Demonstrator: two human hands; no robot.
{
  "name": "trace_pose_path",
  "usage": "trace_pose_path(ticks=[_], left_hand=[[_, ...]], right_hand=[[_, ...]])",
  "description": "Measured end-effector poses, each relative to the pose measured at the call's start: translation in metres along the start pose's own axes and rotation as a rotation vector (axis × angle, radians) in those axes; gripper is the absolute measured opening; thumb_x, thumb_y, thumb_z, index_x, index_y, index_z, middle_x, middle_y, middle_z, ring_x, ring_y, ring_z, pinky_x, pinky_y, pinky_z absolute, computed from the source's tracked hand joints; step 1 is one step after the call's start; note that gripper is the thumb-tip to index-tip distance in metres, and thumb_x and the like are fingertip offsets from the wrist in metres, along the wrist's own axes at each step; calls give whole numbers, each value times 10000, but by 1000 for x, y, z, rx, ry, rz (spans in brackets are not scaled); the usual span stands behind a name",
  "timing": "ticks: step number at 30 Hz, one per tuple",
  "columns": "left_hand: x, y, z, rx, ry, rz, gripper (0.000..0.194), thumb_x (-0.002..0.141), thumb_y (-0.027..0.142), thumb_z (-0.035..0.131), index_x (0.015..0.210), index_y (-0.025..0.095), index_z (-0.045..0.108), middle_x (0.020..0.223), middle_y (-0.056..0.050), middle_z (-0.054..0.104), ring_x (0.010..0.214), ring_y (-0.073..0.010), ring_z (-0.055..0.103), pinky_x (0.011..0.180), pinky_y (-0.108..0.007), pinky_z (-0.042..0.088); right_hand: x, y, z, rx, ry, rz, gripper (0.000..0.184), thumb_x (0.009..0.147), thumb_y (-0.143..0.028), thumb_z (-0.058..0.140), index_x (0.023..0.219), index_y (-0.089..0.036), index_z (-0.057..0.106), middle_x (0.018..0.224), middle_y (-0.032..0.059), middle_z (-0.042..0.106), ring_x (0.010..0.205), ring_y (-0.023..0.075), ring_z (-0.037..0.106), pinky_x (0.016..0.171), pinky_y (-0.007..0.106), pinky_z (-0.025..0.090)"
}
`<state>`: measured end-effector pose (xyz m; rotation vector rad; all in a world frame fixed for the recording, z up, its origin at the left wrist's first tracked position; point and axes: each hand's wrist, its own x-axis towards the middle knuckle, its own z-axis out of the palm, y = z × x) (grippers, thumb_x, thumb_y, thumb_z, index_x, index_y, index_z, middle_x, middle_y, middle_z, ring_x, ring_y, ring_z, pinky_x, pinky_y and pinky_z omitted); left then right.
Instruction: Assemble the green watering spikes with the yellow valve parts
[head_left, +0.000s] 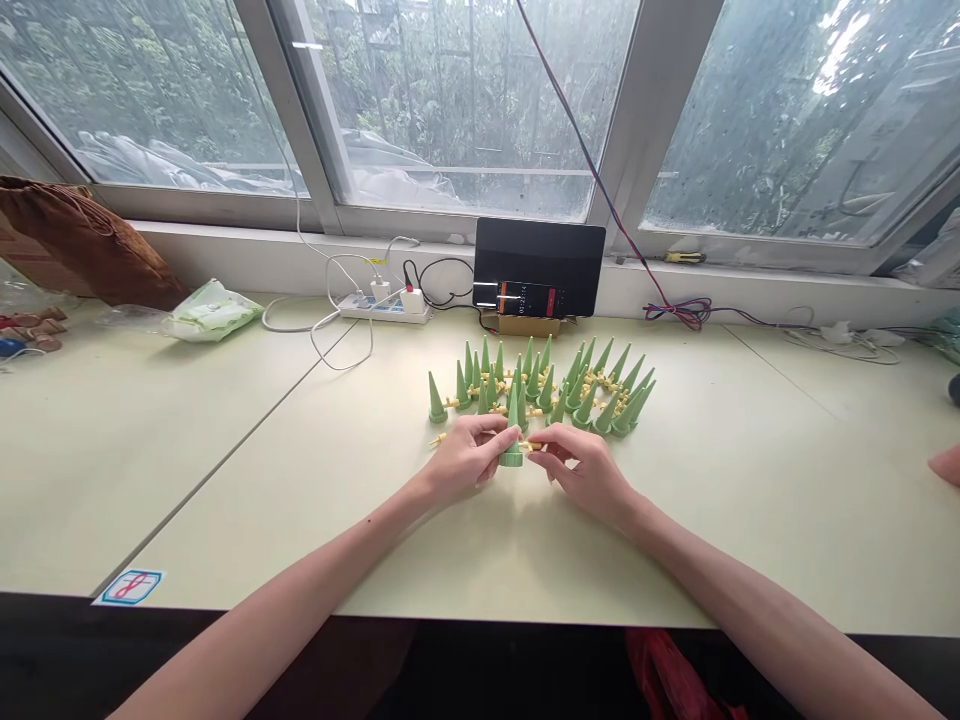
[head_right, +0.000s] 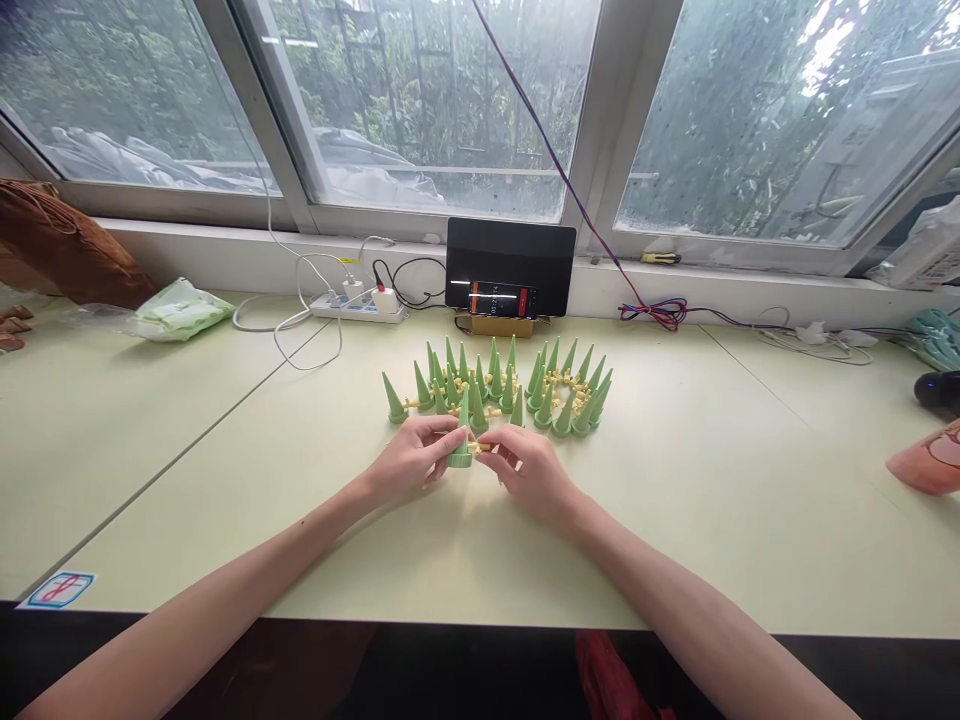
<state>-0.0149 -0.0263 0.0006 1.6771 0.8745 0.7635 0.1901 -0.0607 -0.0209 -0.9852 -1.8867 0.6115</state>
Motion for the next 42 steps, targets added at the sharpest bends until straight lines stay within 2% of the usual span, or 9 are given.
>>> trace_pose_path(ticks=[8,15,22,24,26,29,34,38,42], left_hand=[[-1,-1,2,78,-12,55,379,933,486,553,769,147,598,499,64,378,408,-63,352,407,-207,283],[1,-10,3,280,61,265,293,935,367,566,747,149,622,758,-18,493,671,-113,455,519,-200,376],[-2,-14,5,345,28,362,223,974,314,523,895,172,675,898,-52,565,723,-118,516,569,-206,434],[-2,-13,6,347,36,391,211,976,299,523,907,173,677,905,-56,572,740,-122,521,580,-208,443],[-2,-11,7,338,56,384,196,965,291,540,872,168,662,875,-46,560,720,-117,508,566,-205,439],[0,-10,7,301,97,318,229,950,313,562,792,158,620,803,-23,519,655,-102,480,522,-200,423],[0,-4,6,175,110,193,322,945,414,557,764,150,593,676,7,487,506,-74,426,430,-206,362],[-1,2,6,73,83,98,385,922,476,581,702,165,526,522,61,389,403,-59,362,397,-209,311],[-2,4,7,56,50,58,402,920,495,576,692,173,499,489,74,353,378,-57,331,385,-216,278]], right_hand=[[0,2,3,-10,26,5,307,942,-439,604,815,-180,707,635,19,617,496,118,506,515,264,441],[1,1,0,348,-118,376,336,877,-460,658,701,-175,647,454,-51,493,340,85,408,374,229,342],[7,2,-8,707,-209,691,389,768,-511,762,713,-145,642,579,-37,550,347,26,333,311,180,187],[8,2,-7,739,-212,723,394,758,-510,775,716,-142,639,585,-41,538,355,22,316,311,176,185],[7,1,-6,674,-195,670,402,805,-526,728,704,-150,628,556,-41,530,344,34,337,314,187,217],[5,0,-2,388,-119,462,412,906,-529,607,703,-170,622,498,-33,519,360,80,418,358,218,318],[0,1,2,-104,66,65,248,949,-416,592,946,-182,675,755,44,668,566,136,545,538,267,469],[1,4,2,-217,31,-89,232,1001,-365,525,975,-194,680,826,61,674,607,143,562,600,280,491],[1,6,1,-230,-6,-155,271,1037,-330,447,966,-196,671,794,57,654,649,157,584,626,277,490]])
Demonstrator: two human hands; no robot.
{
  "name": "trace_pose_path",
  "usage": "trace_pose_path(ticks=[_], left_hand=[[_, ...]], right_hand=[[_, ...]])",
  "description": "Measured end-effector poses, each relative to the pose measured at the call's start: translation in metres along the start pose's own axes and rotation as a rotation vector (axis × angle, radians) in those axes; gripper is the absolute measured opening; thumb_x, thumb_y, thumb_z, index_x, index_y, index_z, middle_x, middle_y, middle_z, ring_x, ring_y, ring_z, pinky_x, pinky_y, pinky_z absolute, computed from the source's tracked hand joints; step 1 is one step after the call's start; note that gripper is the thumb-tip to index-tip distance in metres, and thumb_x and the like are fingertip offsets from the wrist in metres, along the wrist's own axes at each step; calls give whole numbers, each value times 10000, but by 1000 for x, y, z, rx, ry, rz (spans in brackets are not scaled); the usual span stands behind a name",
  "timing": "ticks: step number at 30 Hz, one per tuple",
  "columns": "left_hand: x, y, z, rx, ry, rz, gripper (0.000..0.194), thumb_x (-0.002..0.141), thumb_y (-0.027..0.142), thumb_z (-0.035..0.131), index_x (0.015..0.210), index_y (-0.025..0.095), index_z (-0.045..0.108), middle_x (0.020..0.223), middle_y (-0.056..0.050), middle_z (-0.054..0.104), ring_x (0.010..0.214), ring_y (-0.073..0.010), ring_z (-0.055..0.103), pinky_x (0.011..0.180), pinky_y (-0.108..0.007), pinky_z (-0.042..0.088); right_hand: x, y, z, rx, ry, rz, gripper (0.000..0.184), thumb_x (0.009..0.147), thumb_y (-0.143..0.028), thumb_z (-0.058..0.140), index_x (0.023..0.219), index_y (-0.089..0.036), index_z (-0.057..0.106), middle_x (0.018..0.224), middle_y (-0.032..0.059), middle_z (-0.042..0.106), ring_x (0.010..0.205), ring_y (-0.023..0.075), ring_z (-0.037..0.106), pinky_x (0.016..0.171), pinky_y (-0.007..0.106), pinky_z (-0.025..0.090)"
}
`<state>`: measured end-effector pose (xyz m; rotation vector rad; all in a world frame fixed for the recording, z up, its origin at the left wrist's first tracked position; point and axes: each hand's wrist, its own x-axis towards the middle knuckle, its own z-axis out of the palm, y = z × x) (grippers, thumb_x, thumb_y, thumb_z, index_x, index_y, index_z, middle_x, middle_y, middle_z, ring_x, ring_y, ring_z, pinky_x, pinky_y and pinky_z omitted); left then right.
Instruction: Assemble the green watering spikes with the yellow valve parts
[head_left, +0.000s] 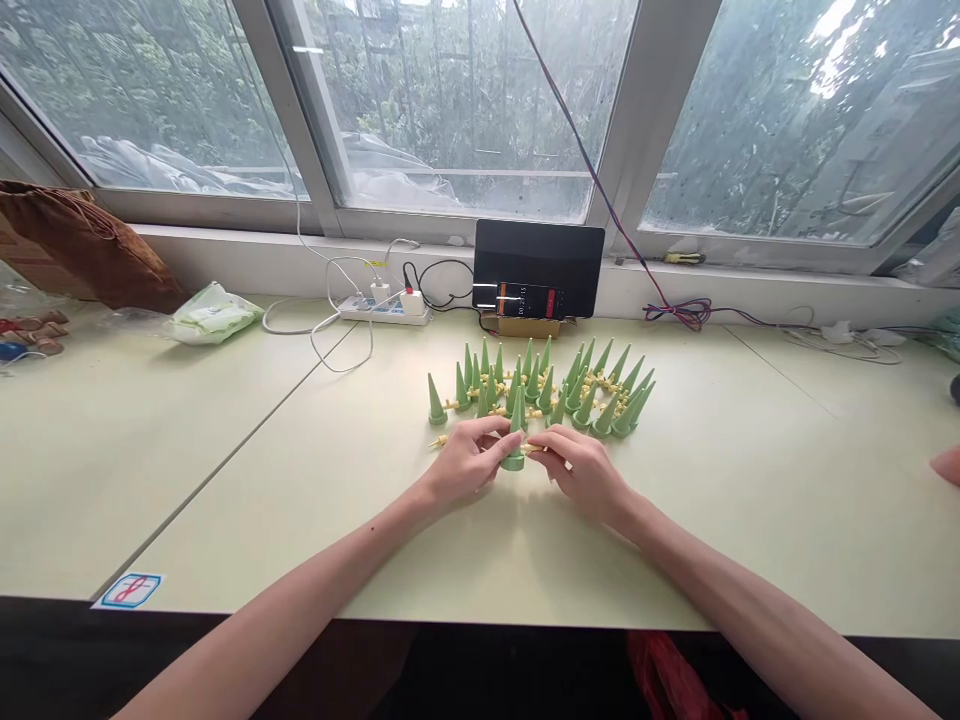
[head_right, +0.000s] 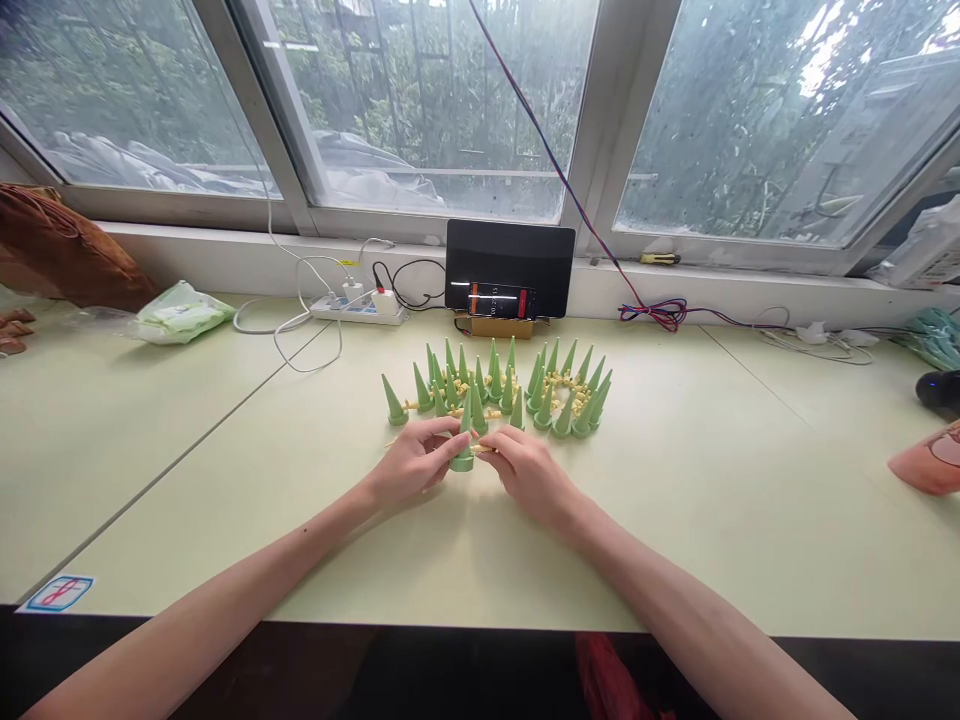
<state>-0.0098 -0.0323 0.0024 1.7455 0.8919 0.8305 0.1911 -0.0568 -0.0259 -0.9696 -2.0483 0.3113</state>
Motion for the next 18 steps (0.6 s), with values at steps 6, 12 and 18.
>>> trace_pose_path(ticks=[6,12,18], left_hand=[[1,-10,0,116,28,124,389,941,418,559,668,171,433,600,43,383,492,-72,392,446,-211,320],[2,-16,-1,261,28,254,258,941,316,574,738,157,569,731,-1,480,648,-105,439,523,-203,368],[0,-18,0,298,-2,288,187,967,301,555,906,176,680,889,-40,577,740,-115,523,583,-202,436]], right_hand=[[-2,-1,2,29,-21,35,221,1009,-263,480,896,-187,654,758,46,639,653,159,569,619,267,457],[2,-8,-2,328,-137,366,245,953,-335,545,777,-183,624,549,-22,537,446,116,465,449,241,371],[5,-4,-7,748,-298,701,378,906,-495,596,705,-176,566,494,-67,449,312,60,361,303,187,217]])
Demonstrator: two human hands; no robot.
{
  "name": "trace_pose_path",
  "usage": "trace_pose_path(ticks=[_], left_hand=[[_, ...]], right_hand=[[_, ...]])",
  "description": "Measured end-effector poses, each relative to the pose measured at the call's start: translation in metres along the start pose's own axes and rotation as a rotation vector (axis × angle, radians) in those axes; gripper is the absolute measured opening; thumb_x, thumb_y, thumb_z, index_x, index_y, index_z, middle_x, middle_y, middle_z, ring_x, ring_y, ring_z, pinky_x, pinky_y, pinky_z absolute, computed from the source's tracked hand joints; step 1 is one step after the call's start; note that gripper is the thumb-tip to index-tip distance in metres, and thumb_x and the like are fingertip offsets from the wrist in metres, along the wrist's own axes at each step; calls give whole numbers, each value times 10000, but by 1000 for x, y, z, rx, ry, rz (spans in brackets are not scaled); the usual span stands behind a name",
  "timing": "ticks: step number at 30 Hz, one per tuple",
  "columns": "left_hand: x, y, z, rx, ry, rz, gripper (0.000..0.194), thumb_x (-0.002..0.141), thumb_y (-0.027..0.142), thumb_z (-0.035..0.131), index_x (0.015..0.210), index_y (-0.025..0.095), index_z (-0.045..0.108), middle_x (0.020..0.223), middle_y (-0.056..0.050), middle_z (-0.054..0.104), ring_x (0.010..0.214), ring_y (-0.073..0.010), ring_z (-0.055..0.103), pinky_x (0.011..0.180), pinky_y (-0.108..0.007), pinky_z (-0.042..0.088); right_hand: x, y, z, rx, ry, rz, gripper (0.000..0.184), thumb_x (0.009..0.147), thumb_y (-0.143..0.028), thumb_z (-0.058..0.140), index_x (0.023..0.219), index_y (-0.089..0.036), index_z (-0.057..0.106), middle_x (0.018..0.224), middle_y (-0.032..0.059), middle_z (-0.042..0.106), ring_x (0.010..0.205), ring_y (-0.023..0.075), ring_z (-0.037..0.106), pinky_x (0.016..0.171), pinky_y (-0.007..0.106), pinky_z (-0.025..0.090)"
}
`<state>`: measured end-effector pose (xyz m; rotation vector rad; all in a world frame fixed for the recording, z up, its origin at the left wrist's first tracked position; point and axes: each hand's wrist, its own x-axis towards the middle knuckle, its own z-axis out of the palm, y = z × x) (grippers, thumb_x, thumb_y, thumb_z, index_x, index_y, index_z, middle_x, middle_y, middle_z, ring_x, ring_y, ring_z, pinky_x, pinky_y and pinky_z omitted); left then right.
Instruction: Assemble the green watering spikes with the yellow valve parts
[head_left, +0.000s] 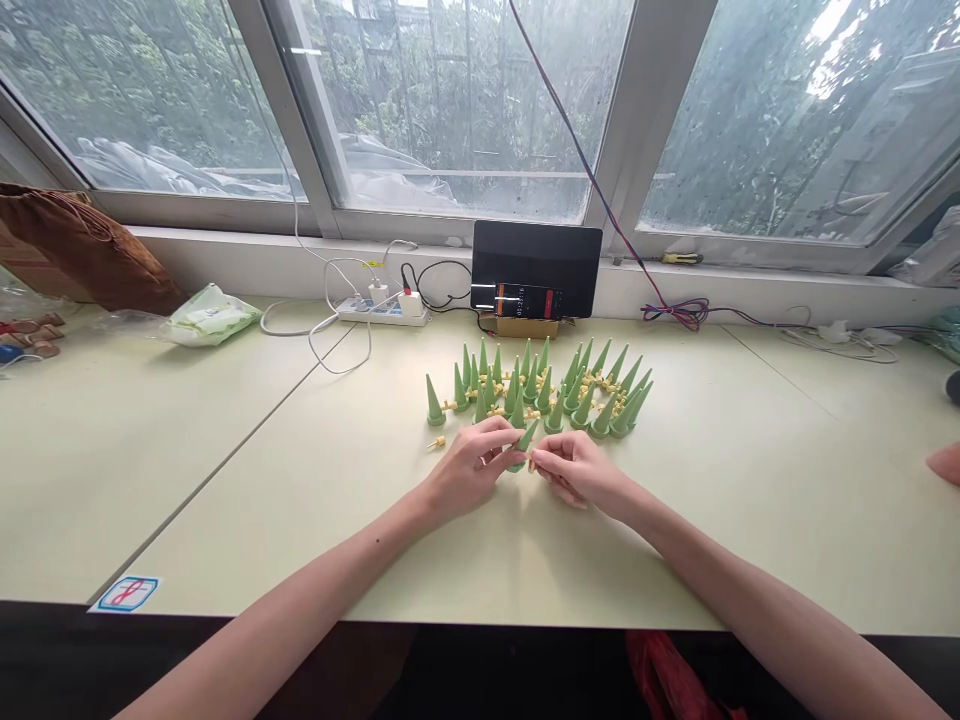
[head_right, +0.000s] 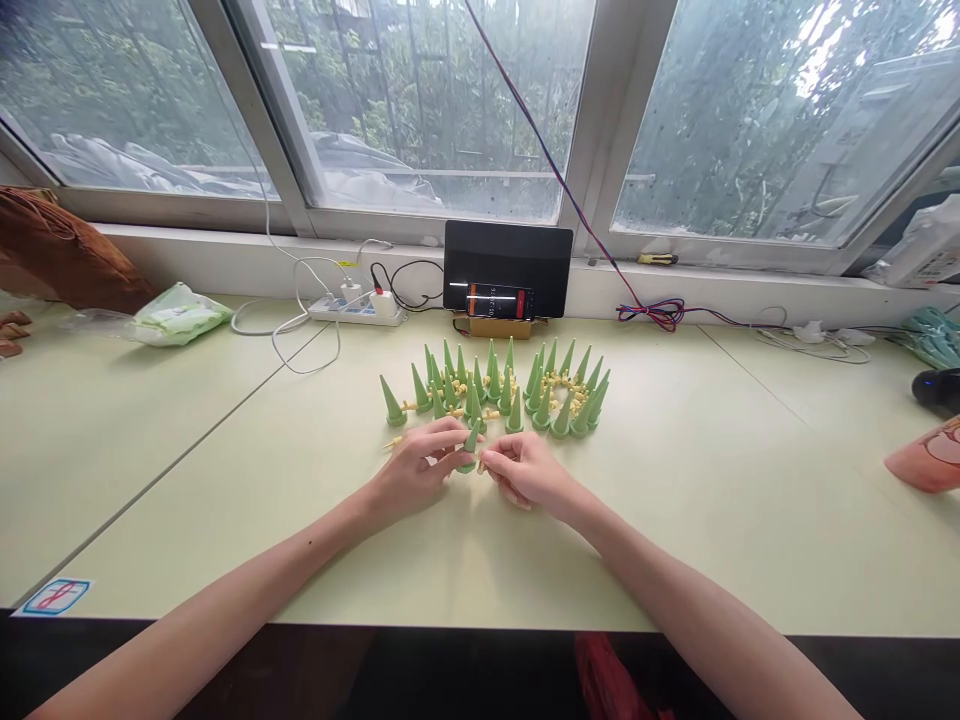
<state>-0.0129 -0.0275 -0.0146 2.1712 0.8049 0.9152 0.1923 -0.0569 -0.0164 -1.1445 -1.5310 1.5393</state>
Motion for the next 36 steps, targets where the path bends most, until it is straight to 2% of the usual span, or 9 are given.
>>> trace_pose_path(ticks=[4,9,12,15,19,23,27,31,36], left_hand=[[1,2,1,-30,36,-22,196,963,323,559,942,190,701,930,-49,596,762,-122,568,586,-202,492],[6,3,-4,-284,99,-209,378,908,463,617,1185,206,608,1017,-56,597,671,-121,625,462,-214,528],[8,4,-9,-410,119,-304,393,916,537,573,1006,155,600,880,-34,618,530,-98,590,414,-221,499],[9,7,-12,-478,2,-392,439,918,579,545,843,148,578,735,-8,619,442,-79,532,389,-210,442],[7,13,-13,-477,-166,-445,406,900,557,595,819,159,566,528,43,559,401,-83,499,424,-203,410],[6,13,-14,-483,-191,-424,382,891,534,617,821,166,547,500,56,538,403,-88,499,444,-210,400],[4,10,-11,-484,-167,-384,359,881,506,640,818,169,532,542,60,525,425,-90,504,437,-216,404],[2,9,-9,-432,-113,-331,318,885,467,645,982,172,576,616,58,526,462,-93,507,432,-222,432],[1,5,-6,-253,-11,-217,338,879,359,672,1153,184,579,765,24,596,527,-80,531,479,-209,478]], right_hand=[[1,1,-1,1,41,-36,385,910,-506,593,713,-177,565,493,-67,451,313,63,377,312,191,241],[0,2,-1,-248,315,-297,307,956,-437,553,799,-177,598,535,-34,516,387,102,462,404,236,365],[0,3,-1,-453,423,-505,269,981,-377,530,825,-174,613,641,3,565,471,112,495,483,254,409],[1,5,-1,-612,434,-667,250,1008,-329,495,856,-181,626,684,16,582,518,119,499,525,256,416],[1,7,1,-712,419,-761,237,1024,-289,472,882,-188,633,668,13,579,551,129,506,547,250,410],[0,8,3,-695,412,-767,229,1014,-269,489,857,-181,630,671,18,595,579,137,521,557,248,408],[-1,8,5,-610,397,-664,210,987,-262,524,827,-177,630,648,8,593,545,128,504,536,247,396],[-2,7,6,-489,351,-526,215,973,-277,528,808,-178,623,564,-25,539,465,111,447,493,245,377],[-3,3,7,-335,285,-397,266,981,-317,502,768,-180,585,483,-59,457,407,94,392,456,237,352]])
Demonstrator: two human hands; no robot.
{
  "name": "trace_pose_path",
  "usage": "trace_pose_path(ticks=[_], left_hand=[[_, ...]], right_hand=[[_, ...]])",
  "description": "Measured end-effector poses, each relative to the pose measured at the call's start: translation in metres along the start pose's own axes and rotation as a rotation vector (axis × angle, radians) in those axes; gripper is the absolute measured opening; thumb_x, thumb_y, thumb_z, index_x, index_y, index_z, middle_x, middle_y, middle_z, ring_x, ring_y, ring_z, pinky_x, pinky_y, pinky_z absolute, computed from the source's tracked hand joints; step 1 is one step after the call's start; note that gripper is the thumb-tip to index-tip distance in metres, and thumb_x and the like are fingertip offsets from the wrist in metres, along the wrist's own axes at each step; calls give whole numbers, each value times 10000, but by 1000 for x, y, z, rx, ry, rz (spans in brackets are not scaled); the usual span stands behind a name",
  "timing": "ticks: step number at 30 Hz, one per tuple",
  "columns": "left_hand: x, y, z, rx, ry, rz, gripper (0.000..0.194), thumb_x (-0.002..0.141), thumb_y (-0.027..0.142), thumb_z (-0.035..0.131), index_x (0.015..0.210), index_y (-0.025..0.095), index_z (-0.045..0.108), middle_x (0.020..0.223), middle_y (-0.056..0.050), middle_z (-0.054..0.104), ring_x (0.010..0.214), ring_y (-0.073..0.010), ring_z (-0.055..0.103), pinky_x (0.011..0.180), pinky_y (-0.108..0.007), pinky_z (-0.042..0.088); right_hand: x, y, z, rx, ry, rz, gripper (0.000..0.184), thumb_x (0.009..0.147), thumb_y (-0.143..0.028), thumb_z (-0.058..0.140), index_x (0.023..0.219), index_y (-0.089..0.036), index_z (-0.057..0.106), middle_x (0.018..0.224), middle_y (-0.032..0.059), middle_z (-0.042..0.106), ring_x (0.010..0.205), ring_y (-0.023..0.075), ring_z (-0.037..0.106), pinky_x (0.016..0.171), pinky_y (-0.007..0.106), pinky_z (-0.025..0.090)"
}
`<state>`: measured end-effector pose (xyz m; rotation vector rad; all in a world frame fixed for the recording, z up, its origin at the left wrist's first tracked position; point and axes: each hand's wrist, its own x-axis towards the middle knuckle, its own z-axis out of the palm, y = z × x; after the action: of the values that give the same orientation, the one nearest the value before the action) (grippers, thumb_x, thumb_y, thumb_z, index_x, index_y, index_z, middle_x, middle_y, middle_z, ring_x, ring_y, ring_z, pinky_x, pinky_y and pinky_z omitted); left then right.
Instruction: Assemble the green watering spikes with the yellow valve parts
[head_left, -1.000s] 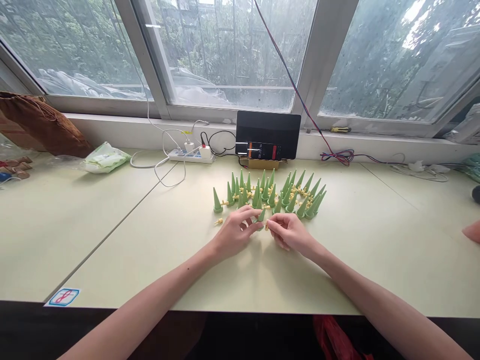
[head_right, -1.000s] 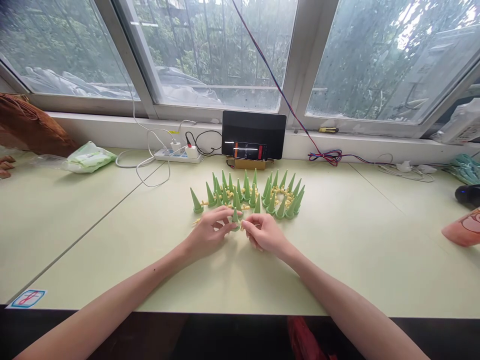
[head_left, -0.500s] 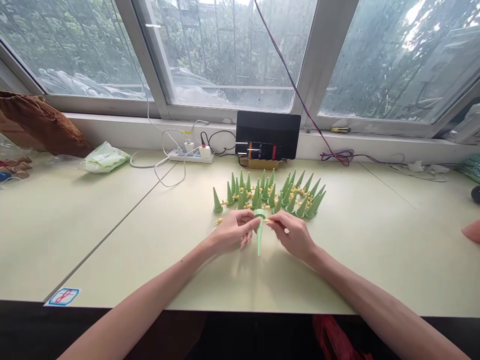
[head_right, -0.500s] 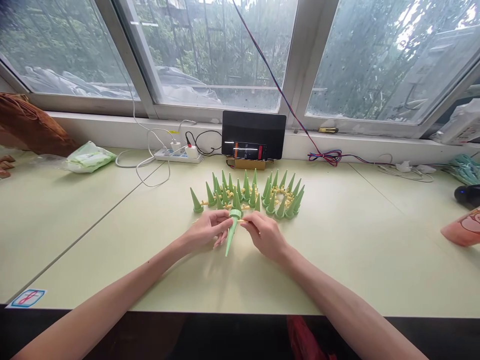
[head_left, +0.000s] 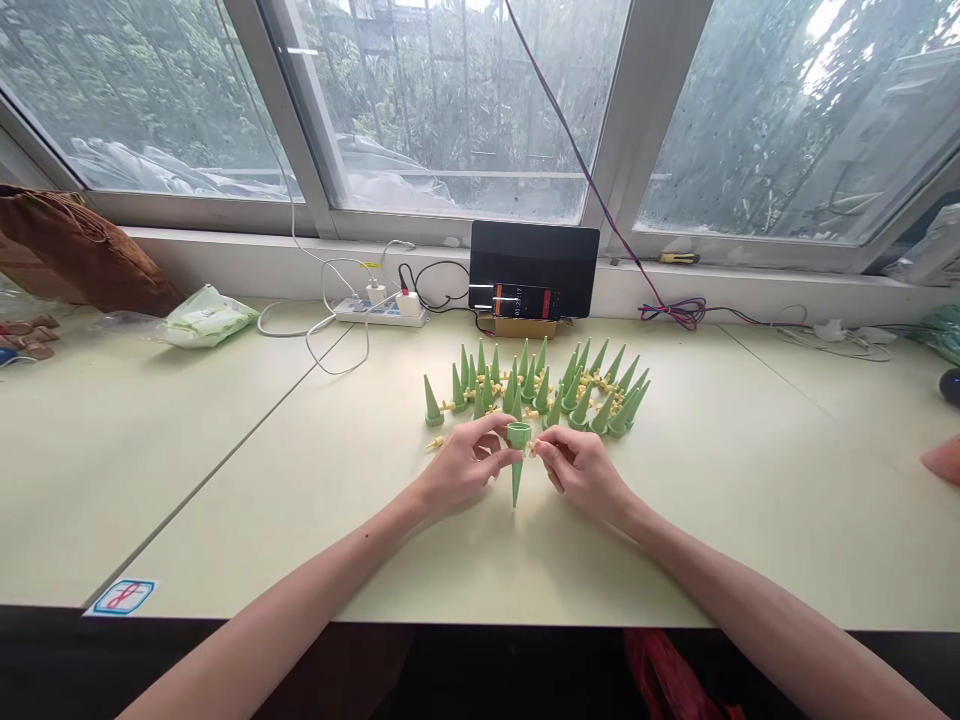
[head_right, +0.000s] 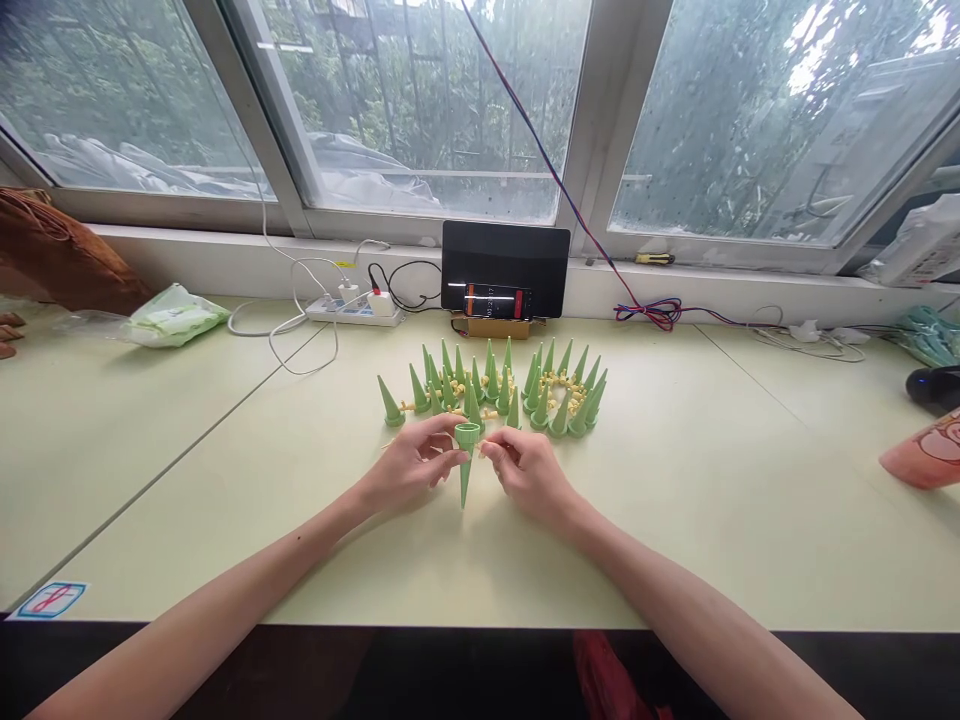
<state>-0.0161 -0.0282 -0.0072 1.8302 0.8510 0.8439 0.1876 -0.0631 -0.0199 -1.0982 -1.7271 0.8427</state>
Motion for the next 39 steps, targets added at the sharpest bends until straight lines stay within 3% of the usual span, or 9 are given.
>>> trace_pose_path(ticks=[5,13,16,21,24,26,29,33,39], left_hand=[[2,-4,0,144,80,202,300,895,336,668,1163,208,625,979,-31,634,658,-87,587,566,-210,538],[1,-14,-4,386,100,533,323,968,235,570,1288,276,589,1035,-46,616,676,-84,556,614,-225,509],[0,-16,-3,420,112,562,343,982,204,526,1310,294,576,1057,-54,609,701,-94,563,631,-241,503],[0,-1,-1,255,112,308,305,939,337,605,1224,231,602,1032,-57,602,627,-75,563,549,-209,505],[1,7,-4,66,112,95,306,916,450,613,1039,169,619,834,-18,607,535,-71,539,468,-189,460],[3,8,-6,-53,27,-51,413,939,538,534,865,142,621,683,4,583,430,-57,483,406,-187,400],[3,5,-9,-207,-173,-208,603,949,643,412,757,118,639,622,-26,603,390,-69,474,360,-197,353],[1,5,-10,-272,-318,-246,633,934,655,440,688,108,643,561,-34,593,388,-68,459,389,-199,354],[0,7,-13,-263,-357,-255,501,903,587,567,721,125,633,545,-16,607,379,-70,457,425,-209,370]], right_hand=[[0,-2,-1,190,-67,98,328,1000,-384,481,734,-195,511,473,-78,416,371,77,386,413,216,321],[1,-4,-2,346,-136,144,379,995,-445,488,703,-207,449,438,-102,362,306,62,339,367,208,243],[1,-5,-2,349,-131,155,403,984,-473,505,689,-211,426,446,-100,364,309,62,345,366,212,241],[1,-3,-1,306,-32,136,393,965,-511,530,730,-200,483,515,-78,423,343,70,398,364,220,289],[1,0,-2,254,51,58,335,978,-469,530,788,-194,532,527,-66,459,376,82,429,392,226,338],[1,1,-3,206,79,-1,300,995,-432,511,818,-193,548,516,-65,462,386,87,429,411,230,353],[0,0,-2,83,95,-82,281,1002,-389,501,814,-190,564,526,-54,472,405,92,433,434,238,357],[-2,-2,1,-91,77,-189,280,1005,-344,485,798,-189,593,563,-28,522,462,105,461,487,250,381],[-4,-2,2,-169,59,-242,285,1005,-315,482,781,-190,605,560,-22,539,504,119,475,524,252,394]])
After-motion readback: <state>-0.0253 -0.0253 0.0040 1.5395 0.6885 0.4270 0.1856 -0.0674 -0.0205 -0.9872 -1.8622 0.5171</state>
